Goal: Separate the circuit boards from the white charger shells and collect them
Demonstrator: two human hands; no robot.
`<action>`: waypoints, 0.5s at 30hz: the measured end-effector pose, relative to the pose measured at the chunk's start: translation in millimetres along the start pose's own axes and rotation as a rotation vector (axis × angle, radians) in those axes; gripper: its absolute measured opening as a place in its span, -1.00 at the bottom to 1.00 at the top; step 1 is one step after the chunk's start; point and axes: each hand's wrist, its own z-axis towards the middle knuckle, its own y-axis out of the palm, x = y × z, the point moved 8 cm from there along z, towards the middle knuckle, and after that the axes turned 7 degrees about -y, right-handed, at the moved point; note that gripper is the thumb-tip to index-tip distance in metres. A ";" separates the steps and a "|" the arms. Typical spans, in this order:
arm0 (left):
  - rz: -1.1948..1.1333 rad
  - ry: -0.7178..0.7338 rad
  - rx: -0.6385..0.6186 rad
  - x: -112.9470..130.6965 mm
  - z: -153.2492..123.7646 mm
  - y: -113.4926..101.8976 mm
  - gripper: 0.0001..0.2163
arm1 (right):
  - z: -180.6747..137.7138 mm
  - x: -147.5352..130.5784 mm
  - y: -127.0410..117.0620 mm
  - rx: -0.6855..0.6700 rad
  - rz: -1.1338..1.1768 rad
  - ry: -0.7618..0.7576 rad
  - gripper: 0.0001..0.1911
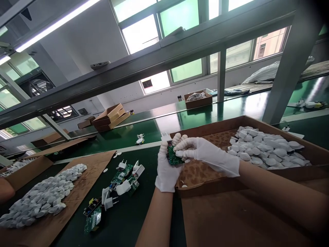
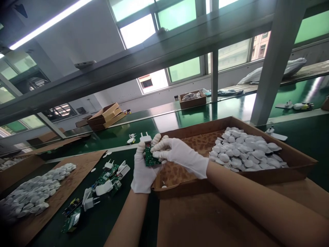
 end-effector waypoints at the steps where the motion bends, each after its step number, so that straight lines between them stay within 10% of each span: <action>1: 0.020 0.003 0.007 0.6 -0.6 0.5 -0.57 | 0.3 1.7 -0.9 0.031 0.014 0.004 -0.81; 15: 0.183 0.120 0.164 8.9 -0.9 -8.8 -0.62 | 5.2 12.4 -13.7 0.122 -0.283 0.008 -0.66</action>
